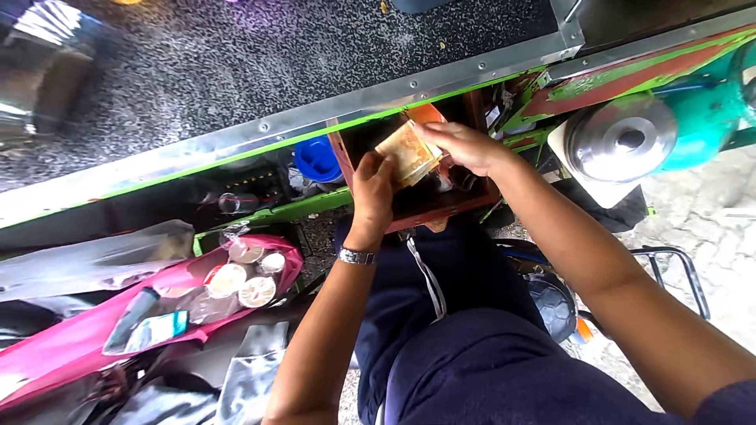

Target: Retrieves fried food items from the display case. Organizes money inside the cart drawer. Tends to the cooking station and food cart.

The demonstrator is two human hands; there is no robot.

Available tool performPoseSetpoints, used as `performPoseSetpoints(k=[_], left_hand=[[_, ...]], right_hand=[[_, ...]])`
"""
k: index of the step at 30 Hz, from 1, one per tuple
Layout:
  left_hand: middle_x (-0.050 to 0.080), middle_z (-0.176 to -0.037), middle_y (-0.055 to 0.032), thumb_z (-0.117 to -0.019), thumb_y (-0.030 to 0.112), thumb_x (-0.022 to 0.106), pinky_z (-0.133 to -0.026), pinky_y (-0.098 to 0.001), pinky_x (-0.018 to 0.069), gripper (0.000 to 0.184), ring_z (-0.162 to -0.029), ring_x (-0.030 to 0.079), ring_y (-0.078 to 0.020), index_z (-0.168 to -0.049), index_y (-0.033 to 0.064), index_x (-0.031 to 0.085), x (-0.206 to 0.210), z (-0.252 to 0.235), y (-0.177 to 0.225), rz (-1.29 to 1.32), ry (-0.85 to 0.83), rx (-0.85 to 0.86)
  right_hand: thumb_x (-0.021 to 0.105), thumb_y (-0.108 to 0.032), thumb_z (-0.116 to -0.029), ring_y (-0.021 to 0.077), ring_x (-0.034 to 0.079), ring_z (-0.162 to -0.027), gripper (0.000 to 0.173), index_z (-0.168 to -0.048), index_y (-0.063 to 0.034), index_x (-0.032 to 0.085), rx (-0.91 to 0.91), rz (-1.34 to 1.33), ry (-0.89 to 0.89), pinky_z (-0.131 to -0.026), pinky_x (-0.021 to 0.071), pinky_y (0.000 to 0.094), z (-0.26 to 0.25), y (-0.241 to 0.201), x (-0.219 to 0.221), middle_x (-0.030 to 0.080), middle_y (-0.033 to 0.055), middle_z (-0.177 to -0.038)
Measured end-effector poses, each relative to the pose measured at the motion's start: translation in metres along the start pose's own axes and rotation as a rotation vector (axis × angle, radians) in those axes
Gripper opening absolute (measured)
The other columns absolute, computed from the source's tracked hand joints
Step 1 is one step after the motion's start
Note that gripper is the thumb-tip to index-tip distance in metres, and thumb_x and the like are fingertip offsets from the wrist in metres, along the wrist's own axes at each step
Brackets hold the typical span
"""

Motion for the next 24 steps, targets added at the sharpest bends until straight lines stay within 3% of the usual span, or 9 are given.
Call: performPoseSetpoints(k=[2, 4, 6, 8, 12, 14, 18, 22, 24], left_hand=[[0.064, -0.116, -0.0134, -0.1076, 0.01, 0.044, -0.087, -0.0383, 0.0602, 0.03, -0.098, 0.069, -0.0177, -0.136, -0.0012, 0.045, 0.009, 0.0, 0.002, -0.038, -0.045, 0.038], [0.062, -0.122, -0.0136, -0.1054, 0.004, 0.043, -0.089, -0.0374, 0.0593, 0.036, -0.102, 0.068, -0.0173, -0.141, -0.0008, 0.041, 0.017, 0.002, 0.004, -0.003, -0.066, 0.063], [0.064, -0.116, -0.0112, -0.104, 0.0, 0.043, -0.087, -0.0376, 0.061, 0.032, -0.098, 0.07, -0.0179, -0.135, 0.0, 0.044, 0.019, 0.003, 0.008, 0.103, -0.076, 0.08], [0.07, -0.109, -0.0078, -0.1074, 0.007, 0.035, -0.086, -0.0364, 0.0617, 0.026, -0.093, 0.073, -0.0179, -0.128, 0.0041, 0.051, 0.018, 0.005, 0.008, 0.216, -0.126, 0.044], [0.075, -0.103, -0.0098, -0.1106, 0.042, 0.013, -0.089, -0.0382, 0.061, 0.06, -0.092, 0.075, -0.0215, -0.128, 0.0027, 0.056, 0.014, 0.01, 0.005, 0.313, -0.232, -0.159], [0.075, -0.098, -0.0066, -0.1108, 0.024, 0.031, -0.087, -0.0329, 0.0612, 0.038, -0.088, 0.075, -0.0163, -0.123, 0.0027, 0.06, 0.011, 0.01, 0.0, 0.262, -0.217, -0.175], [0.071, -0.094, -0.0069, -0.1043, 0.001, 0.048, -0.084, -0.0299, 0.0619, 0.012, -0.084, 0.074, -0.0146, -0.114, -0.0001, 0.055, 0.015, 0.009, -0.006, 0.354, 0.017, -0.135], [0.069, -0.109, -0.0044, -0.1054, 0.019, 0.055, -0.086, -0.0282, 0.0589, 0.029, -0.091, 0.071, -0.0104, -0.131, 0.0057, 0.052, 0.012, 0.031, -0.015, 0.134, -0.031, -0.083], [0.06, -0.135, -0.0099, -0.104, 0.024, 0.058, -0.098, -0.0347, 0.0537, 0.047, -0.113, 0.065, -0.0167, -0.145, 0.0072, 0.043, 0.005, 0.041, -0.025, 0.016, -0.056, -0.081]], right_hand=[[0.041, -0.043, -0.1107, 0.0214, 0.064, -0.111, 0.059, -0.159, -0.0094, 0.036, 0.012, 0.079, -0.046, -0.086, 0.0541, 0.037, 0.003, -0.001, 0.009, 0.054, 0.0164, -0.148], [0.044, -0.027, -0.1111, 0.0229, 0.056, -0.131, 0.052, -0.158, -0.005, 0.035, -0.034, 0.04, -0.035, -0.108, 0.0464, 0.0417, 0.002, -0.003, 0.011, 0.049, 0.0181, -0.153], [0.05, -0.005, -0.104, 0.0135, 0.064, -0.104, 0.035, -0.138, 0.001, 0.055, -0.145, -0.061, 0.053, -0.089, 0.0535, 0.0315, -0.001, -0.004, 0.005, 0.065, 0.0137, -0.124], [0.054, 0.004, -0.0978, 0.005, 0.06, -0.075, 0.017, -0.11, 0.003, 0.066, -0.252, -0.153, 0.112, -0.066, 0.0509, 0.0217, -0.003, -0.007, -0.002, 0.067, 0.0051, -0.096], [0.051, 0.007, -0.097, 0.0019, 0.06, -0.069, 0.021, -0.089, 0.0017, 0.069, -0.278, -0.066, 0.13, -0.063, 0.0496, 0.02, -0.005, -0.01, -0.014, 0.072, 0.004, -0.091], [0.049, 0.006, -0.0987, 0.0028, 0.06, -0.069, 0.022, -0.094, 0.0029, 0.071, -0.249, -0.074, 0.141, -0.063, 0.05, 0.021, -0.007, -0.007, -0.011, 0.073, 0.0058, -0.094], [0.037, -0.024, -0.1125, 0.0161, 0.065, -0.113, 0.043, -0.145, 0.0017, 0.047, -0.166, -0.377, 0.082, -0.097, 0.054, 0.0322, -0.01, 0.002, 0.011, 0.064, 0.0138, -0.132], [0.044, -0.013, -0.1083, 0.0147, 0.07, -0.1, 0.032, -0.134, 0.0017, 0.054, -0.097, -0.324, 0.209, -0.089, 0.057, 0.0302, 0.011, 0.007, 0.044, 0.07, 0.0134, -0.118], [0.035, -0.01, -0.11, 0.0186, 0.068, -0.094, 0.032, -0.13, 0.0051, 0.055, -0.08, 0.018, 0.345, -0.084, 0.0573, 0.0334, 0.016, -0.007, 0.042, 0.067, 0.017, -0.109]])
Point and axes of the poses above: each hand's wrist, its own z-axis away from the middle knuckle, its own x-axis out of the palm, y = z × x, the point moved 5 cm from there along -z, towards the middle knuckle
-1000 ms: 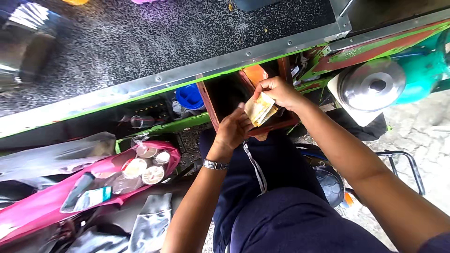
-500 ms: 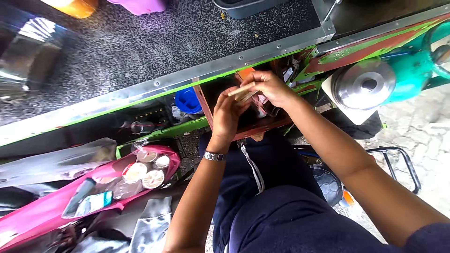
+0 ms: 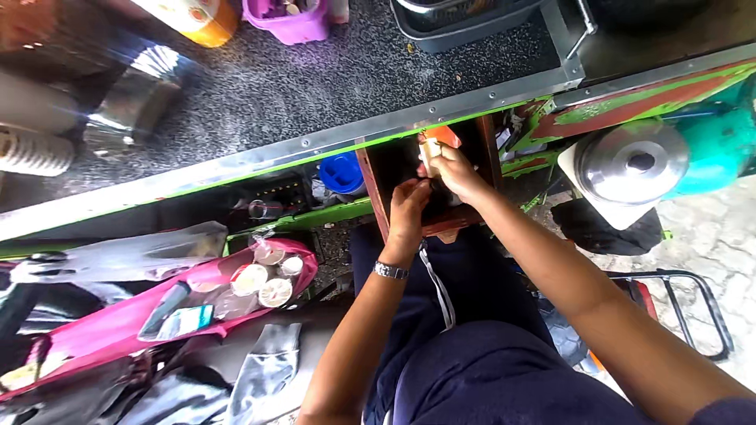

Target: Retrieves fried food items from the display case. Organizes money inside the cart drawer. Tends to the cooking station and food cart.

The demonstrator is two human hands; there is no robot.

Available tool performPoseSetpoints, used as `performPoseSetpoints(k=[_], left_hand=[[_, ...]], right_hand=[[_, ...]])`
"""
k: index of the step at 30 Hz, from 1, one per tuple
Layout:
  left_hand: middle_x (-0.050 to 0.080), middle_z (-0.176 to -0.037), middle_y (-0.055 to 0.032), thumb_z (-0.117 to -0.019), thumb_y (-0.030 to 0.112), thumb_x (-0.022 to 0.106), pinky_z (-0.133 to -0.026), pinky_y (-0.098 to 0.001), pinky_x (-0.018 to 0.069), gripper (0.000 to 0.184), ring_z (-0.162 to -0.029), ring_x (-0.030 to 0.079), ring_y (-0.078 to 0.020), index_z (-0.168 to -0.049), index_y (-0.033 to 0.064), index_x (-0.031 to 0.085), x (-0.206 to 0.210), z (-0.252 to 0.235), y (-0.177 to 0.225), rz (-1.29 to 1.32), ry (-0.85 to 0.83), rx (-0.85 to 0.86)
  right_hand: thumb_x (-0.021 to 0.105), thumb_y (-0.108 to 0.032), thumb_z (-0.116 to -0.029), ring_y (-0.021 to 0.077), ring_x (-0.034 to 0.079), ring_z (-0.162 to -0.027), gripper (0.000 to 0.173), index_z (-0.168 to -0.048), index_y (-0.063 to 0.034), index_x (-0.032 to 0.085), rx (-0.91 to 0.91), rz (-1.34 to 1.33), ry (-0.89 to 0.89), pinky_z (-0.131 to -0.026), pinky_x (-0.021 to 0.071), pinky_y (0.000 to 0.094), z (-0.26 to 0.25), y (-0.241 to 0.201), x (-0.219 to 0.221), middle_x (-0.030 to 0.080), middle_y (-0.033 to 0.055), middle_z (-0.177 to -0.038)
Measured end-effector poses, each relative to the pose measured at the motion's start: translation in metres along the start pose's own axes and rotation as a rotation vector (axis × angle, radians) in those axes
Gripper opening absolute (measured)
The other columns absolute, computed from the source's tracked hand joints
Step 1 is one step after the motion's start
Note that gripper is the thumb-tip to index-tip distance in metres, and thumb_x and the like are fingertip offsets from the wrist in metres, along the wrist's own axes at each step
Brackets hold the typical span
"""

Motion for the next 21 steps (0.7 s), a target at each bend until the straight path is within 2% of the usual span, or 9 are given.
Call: performPoseSetpoints(k=[3, 5, 9, 12, 15, 17, 19, 20, 21], left_hand=[[0.043, -0.155, -0.0151, -0.1034, 0.039, 0.056, -0.111, -0.0453, 0.0442, 0.064, -0.137, 0.049, -0.0272, -0.155, 0.01, 0.032, -0.009, 0.006, -0.01, 0.015, 0.095, -0.026], [0.038, -0.159, -0.014, -0.1056, 0.047, 0.048, -0.117, -0.0483, 0.0365, 0.064, -0.144, 0.04, -0.0283, -0.157, 0.0111, 0.032, -0.01, 0.003, -0.006, 0.067, 0.158, -0.037], [0.035, -0.162, -0.0151, -0.1048, 0.052, 0.046, -0.119, -0.051, 0.0327, 0.068, -0.148, 0.035, -0.0292, -0.157, 0.0094, 0.034, -0.014, -0.001, -0.006, 0.061, 0.194, -0.062], [0.039, -0.156, -0.0181, -0.0985, 0.06, 0.054, -0.111, -0.0562, 0.0396, 0.079, -0.141, 0.042, -0.0327, -0.155, 0.0102, 0.031, -0.017, 0.0, -0.004, -0.035, 0.16, -0.084], [0.045, -0.152, -0.0171, -0.0907, 0.072, 0.056, -0.103, -0.0582, 0.0471, 0.095, -0.134, 0.049, -0.0342, -0.158, 0.0144, 0.025, -0.014, -0.015, 0.001, -0.009, 0.092, -0.127], [0.054, -0.144, -0.0144, -0.088, 0.078, 0.054, -0.098, -0.0567, 0.0506, 0.093, -0.126, 0.055, -0.0318, -0.155, 0.0169, 0.033, -0.009, -0.023, 0.012, 0.019, 0.04, -0.159], [0.068, -0.113, -0.004, -0.0902, 0.078, 0.049, -0.08, -0.0406, 0.0553, 0.071, -0.098, 0.065, -0.0183, -0.131, 0.0209, 0.059, -0.003, -0.031, 0.024, 0.048, -0.007, -0.151], [0.068, -0.097, 0.0015, -0.0956, 0.073, 0.045, -0.069, -0.0309, 0.0547, 0.058, -0.083, 0.065, -0.0111, -0.116, 0.0219, 0.064, 0.001, -0.039, 0.027, 0.1, -0.042, -0.136], [0.067, -0.093, 0.0015, -0.102, 0.063, 0.041, -0.069, -0.0297, 0.0552, 0.05, -0.08, 0.065, -0.0104, -0.113, 0.0196, 0.063, 0.005, -0.05, 0.026, 0.216, -0.082, -0.139]], right_hand=[[0.044, -0.029, -0.1111, 0.0357, 0.069, -0.102, 0.041, -0.121, 0.0079, 0.06, -0.08, 0.603, 0.049, -0.088, 0.0564, 0.0522, -0.008, 0.013, 0.012, 0.067, 0.0256, -0.108], [0.063, -0.042, -0.1013, 0.0429, 0.069, -0.099, 0.05, -0.104, 0.0074, 0.068, -0.056, 0.764, -0.081, -0.083, 0.056, 0.0629, -0.022, 0.043, 0.027, 0.07, 0.0263, -0.099], [0.072, -0.017, -0.0926, 0.0463, 0.068, -0.095, 0.026, -0.092, 0.008, 0.067, 0.015, 0.734, -0.158, -0.075, 0.0536, 0.0654, -0.022, 0.044, 0.032, 0.068, 0.0283, -0.094], [0.072, -0.026, -0.0964, 0.0429, 0.067, -0.088, 0.035, -0.096, 0.0088, 0.065, 0.073, 0.608, -0.144, -0.075, 0.0551, 0.062, -0.013, 0.009, 0.016, 0.066, 0.0268, -0.092], [0.078, -0.033, -0.0891, 0.032, 0.061, -0.078, 0.042, -0.084, 0.006, 0.064, 0.061, 0.586, -0.261, -0.072, 0.0494, 0.0564, -0.04, -0.006, 0.001, 0.063, 0.0184, -0.081], [0.081, -0.034, -0.088, 0.0238, 0.055, -0.07, 0.043, -0.082, 0.0044, 0.063, 0.036, 0.538, -0.35, -0.067, 0.0468, 0.0488, -0.045, -0.017, -0.005, 0.059, 0.013, -0.076], [0.077, -0.032, -0.0929, 0.0083, 0.041, -0.055, 0.034, -0.088, -0.0011, 0.063, 0.03, 0.366, -0.44, -0.053, 0.0378, 0.0292, -0.037, -0.027, -0.01, 0.05, 0.0013, -0.068], [0.075, -0.027, -0.0942, 0.0023, 0.038, -0.05, 0.026, -0.094, -0.0036, 0.064, 0.013, 0.27, -0.46, -0.047, 0.0343, 0.0214, -0.033, -0.028, -0.013, 0.049, -0.003, -0.066], [0.075, -0.023, -0.0935, 0.0028, 0.042, -0.055, 0.025, -0.105, -0.0028, 0.067, -0.024, 0.246, -0.452, -0.051, 0.0382, 0.0216, -0.029, -0.028, -0.016, 0.053, -0.0015, -0.072]])
Point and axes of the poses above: each hand's wrist, its own z-axis away from the middle knuckle, its own x-axis out of the palm, y = z × x, the point moved 5 cm from there along -z, towards the middle knuckle
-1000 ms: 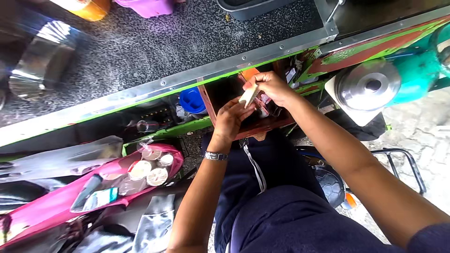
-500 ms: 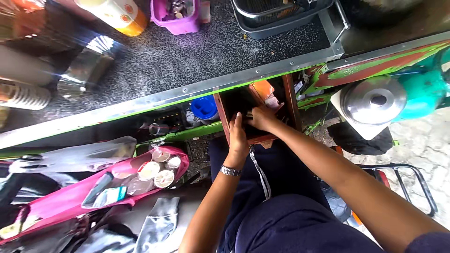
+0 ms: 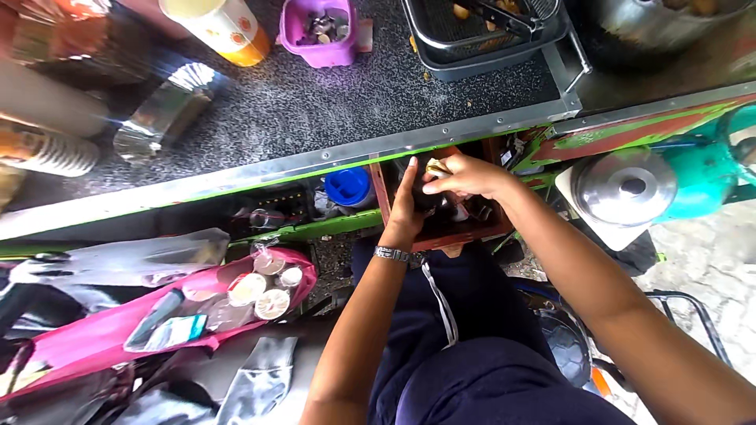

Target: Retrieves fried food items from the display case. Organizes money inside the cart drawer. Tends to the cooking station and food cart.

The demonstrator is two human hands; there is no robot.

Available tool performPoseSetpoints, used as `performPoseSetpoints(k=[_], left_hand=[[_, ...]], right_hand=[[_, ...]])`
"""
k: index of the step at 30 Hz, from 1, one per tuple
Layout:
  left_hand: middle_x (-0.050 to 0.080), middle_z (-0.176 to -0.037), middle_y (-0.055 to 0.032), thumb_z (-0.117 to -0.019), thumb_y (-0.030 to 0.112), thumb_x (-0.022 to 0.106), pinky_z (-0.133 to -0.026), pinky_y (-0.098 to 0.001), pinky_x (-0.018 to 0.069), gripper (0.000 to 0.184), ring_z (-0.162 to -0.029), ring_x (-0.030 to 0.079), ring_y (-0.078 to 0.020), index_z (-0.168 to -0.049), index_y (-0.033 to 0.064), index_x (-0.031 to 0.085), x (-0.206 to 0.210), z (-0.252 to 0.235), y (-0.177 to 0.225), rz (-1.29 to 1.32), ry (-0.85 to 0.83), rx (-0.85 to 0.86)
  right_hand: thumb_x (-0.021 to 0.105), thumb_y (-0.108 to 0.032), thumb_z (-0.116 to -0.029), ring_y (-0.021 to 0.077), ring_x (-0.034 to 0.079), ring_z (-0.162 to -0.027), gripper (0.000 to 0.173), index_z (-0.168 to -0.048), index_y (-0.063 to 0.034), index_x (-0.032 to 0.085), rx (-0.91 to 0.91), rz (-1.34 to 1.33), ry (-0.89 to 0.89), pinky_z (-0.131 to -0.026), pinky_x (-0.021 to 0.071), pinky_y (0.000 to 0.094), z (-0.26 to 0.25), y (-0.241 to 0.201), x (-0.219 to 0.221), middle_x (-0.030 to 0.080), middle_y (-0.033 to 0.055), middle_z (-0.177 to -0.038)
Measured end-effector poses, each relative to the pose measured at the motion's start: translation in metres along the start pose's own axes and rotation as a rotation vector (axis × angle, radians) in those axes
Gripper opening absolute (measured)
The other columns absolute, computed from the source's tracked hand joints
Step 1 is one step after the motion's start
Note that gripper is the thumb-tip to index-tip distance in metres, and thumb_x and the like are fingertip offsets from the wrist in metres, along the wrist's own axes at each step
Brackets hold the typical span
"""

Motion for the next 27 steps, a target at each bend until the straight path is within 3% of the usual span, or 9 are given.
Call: performPoseSetpoints(k=[2, 5, 8, 10, 15, 18, 21, 25, 27], left_hand=[[0.068, -0.099, -0.0005, -0.106, 0.056, 0.037, -0.076, -0.033, 0.0565, 0.047, -0.088, 0.066, -0.0124, -0.118, 0.0181, 0.061, 0.002, -0.009, -0.001, 0.15, -0.018, -0.002], [0.068, -0.113, -0.0019, -0.106, 0.055, 0.039, -0.088, -0.0388, 0.0561, 0.047, -0.103, 0.066, -0.0144, -0.13, 0.0198, 0.058, 0.004, -0.007, -0.006, 0.232, -0.039, 0.03], [0.068, -0.113, 0.0003, -0.0975, 0.068, 0.047, -0.083, -0.0365, 0.0563, 0.056, -0.101, 0.066, -0.0131, -0.128, 0.0231, 0.06, 0.001, 0.0, -0.015, 0.152, -0.001, 0.044], [0.067, -0.124, -0.0003, -0.0926, 0.076, 0.048, -0.091, -0.0408, 0.0551, 0.068, -0.112, 0.064, -0.0153, -0.135, 0.0244, 0.059, -0.005, 0.008, -0.019, 0.047, 0.036, 0.073], [0.054, -0.147, -0.0085, -0.0915, 0.086, 0.025, -0.101, -0.0564, 0.0486, 0.089, -0.131, 0.054, -0.0279, -0.151, 0.0233, 0.046, -0.019, 0.025, -0.022, -0.262, 0.108, 0.092], [0.045, -0.157, -0.0095, -0.0895, 0.088, 0.024, -0.107, -0.0597, 0.0442, 0.094, -0.139, 0.048, -0.0306, -0.159, 0.0256, 0.033, -0.025, 0.024, -0.026, -0.395, 0.076, 0.069], [0.032, -0.166, -0.0078, -0.0899, 0.087, 0.029, -0.112, -0.061, 0.0396, 0.094, -0.146, 0.041, -0.0302, -0.165, 0.031, 0.017, -0.024, 0.023, -0.028, -0.56, -0.002, 0.112], [0.043, -0.159, -0.0117, -0.0892, 0.068, 0.06, -0.102, -0.0589, 0.0474, 0.094, -0.134, 0.053, -0.0324, -0.164, 0.0347, 0.016, -0.017, 0.024, -0.033, -0.616, -0.062, 0.054], [0.037, -0.164, -0.0056, -0.0934, 0.062, 0.055, -0.105, -0.0569, 0.0456, 0.085, -0.139, 0.049, -0.0281, -0.164, 0.0387, 0.014, -0.019, 0.022, -0.035, -0.585, -0.089, 0.042]], right_hand=[[0.082, -0.024, -0.0879, 0.0205, 0.058, -0.075, 0.041, -0.115, 0.0024, 0.067, -0.063, 0.161, 0.099, -0.072, 0.0519, 0.0422, 0.008, 0.003, 0.0, 0.065, 0.0134, -0.088], [0.084, -0.034, -0.0856, 0.0395, 0.068, -0.089, 0.051, -0.113, 0.0049, 0.067, -0.064, 0.442, 0.221, -0.082, 0.054, 0.0607, 0.019, 0.012, 0.018, 0.07, 0.0235, -0.092], [0.073, -0.024, -0.0953, 0.0427, 0.071, -0.091, 0.031, -0.105, 0.0051, 0.068, -0.092, 0.645, 0.272, -0.08, 0.0546, 0.0605, 0.031, 0.013, 0.036, 0.071, 0.0238, -0.091], [0.07, -0.01, -0.0928, 0.0418, 0.072, -0.079, 0.016, -0.093, 0.0065, 0.068, -0.253, 0.759, 0.321, -0.069, 0.0561, 0.0571, 0.037, 0.013, 0.045, 0.07, 0.0232, -0.08], [0.072, -0.007, -0.0893, 0.0359, 0.073, -0.076, 0.01, -0.087, 0.003, 0.07, -0.508, 0.924, 0.26, -0.065, 0.0582, 0.05, 0.046, 0.011, 0.049, 0.07, 0.0189, -0.079], [0.065, -0.007, -0.0959, 0.0388, 0.072, -0.089, 0.013, -0.1, 0.0039, 0.071, -0.403, 0.795, 0.13, -0.077, 0.0566, 0.0564, 0.04, 0.01, 0.034, 0.072, 0.0215, -0.092], [0.06, -0.012, -0.1012, 0.0395, 0.072, -0.094, 0.02, -0.107, 0.0026, 0.072, -0.259, 0.585, 0.266, -0.084, 0.0564, 0.0615, 0.019, 0.021, 0.005, 0.073, 0.0219, -0.096], [0.05, -0.023, -0.1083, 0.0443, 0.068, -0.106, 0.033, -0.114, 0.0044, 0.068, 0.072, 0.544, 0.312, -0.091, 0.0516, 0.0626, -0.014, 0.038, -0.017, 0.071, 0.0267, -0.105], [0.05, -0.024, -0.1085, 0.0429, 0.067, -0.109, 0.034, -0.113, 0.0043, 0.068, 0.127, 0.527, 0.307, -0.093, 0.0514, 0.0608, -0.019, 0.039, -0.015, 0.07, 0.0262, -0.108]])
Point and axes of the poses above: each hand's wrist, its own z-axis away from the middle knuckle, its own x-axis out of the palm, y = z × x, the point moved 5 cm from there along -z, towards the middle knuckle
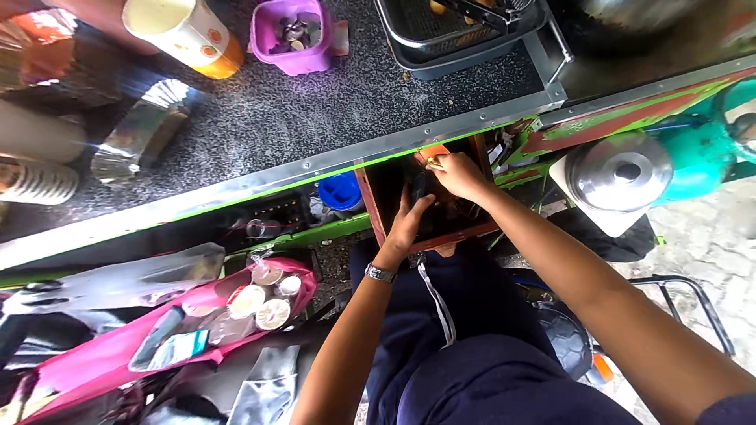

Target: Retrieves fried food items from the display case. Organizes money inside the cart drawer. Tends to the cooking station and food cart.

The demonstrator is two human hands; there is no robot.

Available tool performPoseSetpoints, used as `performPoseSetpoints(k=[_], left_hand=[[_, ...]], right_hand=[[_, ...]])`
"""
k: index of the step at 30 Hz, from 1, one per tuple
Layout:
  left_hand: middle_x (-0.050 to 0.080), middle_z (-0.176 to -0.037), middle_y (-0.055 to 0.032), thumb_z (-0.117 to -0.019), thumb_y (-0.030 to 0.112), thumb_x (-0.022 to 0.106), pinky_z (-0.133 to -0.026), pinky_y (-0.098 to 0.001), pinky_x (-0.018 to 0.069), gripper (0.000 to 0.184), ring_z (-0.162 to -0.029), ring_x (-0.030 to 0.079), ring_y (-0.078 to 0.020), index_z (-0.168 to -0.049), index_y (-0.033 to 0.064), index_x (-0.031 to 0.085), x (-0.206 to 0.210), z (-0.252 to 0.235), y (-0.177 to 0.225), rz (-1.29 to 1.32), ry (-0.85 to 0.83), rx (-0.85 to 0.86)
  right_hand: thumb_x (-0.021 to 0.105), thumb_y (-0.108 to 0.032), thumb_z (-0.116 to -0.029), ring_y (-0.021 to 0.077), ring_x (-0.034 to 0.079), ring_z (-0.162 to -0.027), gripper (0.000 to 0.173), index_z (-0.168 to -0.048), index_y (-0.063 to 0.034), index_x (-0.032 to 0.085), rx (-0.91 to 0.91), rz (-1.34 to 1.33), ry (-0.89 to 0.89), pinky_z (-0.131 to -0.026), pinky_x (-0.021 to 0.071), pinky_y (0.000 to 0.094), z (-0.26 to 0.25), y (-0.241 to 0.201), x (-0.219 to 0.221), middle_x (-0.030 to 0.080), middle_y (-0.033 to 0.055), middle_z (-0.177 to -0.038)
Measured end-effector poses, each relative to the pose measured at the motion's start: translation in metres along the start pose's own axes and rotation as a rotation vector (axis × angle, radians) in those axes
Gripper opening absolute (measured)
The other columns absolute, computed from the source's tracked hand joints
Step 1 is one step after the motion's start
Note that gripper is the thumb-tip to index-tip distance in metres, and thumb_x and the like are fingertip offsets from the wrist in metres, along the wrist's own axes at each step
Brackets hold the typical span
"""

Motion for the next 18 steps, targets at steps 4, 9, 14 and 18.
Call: performPoseSetpoints(k=[4, 9, 14, 18], left_hand=[[0.043, -0.158, -0.0084, -0.1033, 0.063, 0.025, -0.107, -0.0586, 0.0425, 0.066, -0.139, 0.047, -0.0282, -0.161, 0.0298, 0.032, -0.005, 0.004, -0.002, 0.027, 0.064, 0.019], [0.055, -0.142, -0.018, -0.1036, 0.062, 0.018, -0.097, -0.0613, 0.0455, 0.071, -0.127, 0.054, -0.0325, -0.146, 0.0152, 0.05, -0.008, 0.003, -0.006, -0.063, 0.189, -0.02], [0.065, -0.121, -0.0063, -0.1056, 0.056, 0.011, -0.087, -0.0472, 0.0497, 0.067, -0.108, 0.06, -0.0184, -0.127, 0.0164, 0.061, -0.006, 0.002, -0.005, -0.091, 0.197, 0.117], [0.06, -0.132, -0.0134, -0.1061, 0.053, 0.016, -0.093, -0.0552, 0.0482, 0.063, -0.119, 0.057, -0.0257, -0.137, 0.0155, 0.055, -0.009, 0.004, -0.009, -0.04, 0.234, 0.074]], right_hand=[[0.054, -0.045, -0.1062, 0.0427, 0.063, -0.12, 0.061, -0.137, 0.0078, 0.054, 0.026, -0.253, 0.024, -0.103, 0.0472, 0.0607, 0.009, -0.004, -0.01, 0.065, 0.0293, -0.125], [0.03, -0.025, -0.1101, 0.0063, 0.049, -0.062, 0.041, -0.124, -0.0026, 0.061, 0.064, -1.052, -0.019, -0.056, 0.0431, 0.0229, 0.035, -0.011, 0.0, 0.054, -0.0013, -0.08], [0.04, -0.014, -0.1084, 0.0235, 0.069, -0.097, 0.032, -0.133, 0.0027, 0.051, 0.104, -1.179, -0.042, -0.087, 0.059, 0.0406, 0.062, -0.023, 0.031, 0.066, 0.0176, -0.114], [0.047, -0.018, -0.1093, 0.032, 0.066, -0.104, 0.028, -0.122, 0.0033, 0.059, 0.139, -0.98, 0.032, -0.089, 0.0556, 0.0494, 0.061, -0.019, 0.036, 0.063, 0.0232, -0.117]])
Point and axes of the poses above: each hand's wrist, its own z-axis away from the middle knuckle, its own x-axis out of the palm, y = z × x, the point moved 5 cm from there along -z, towards the middle knuckle
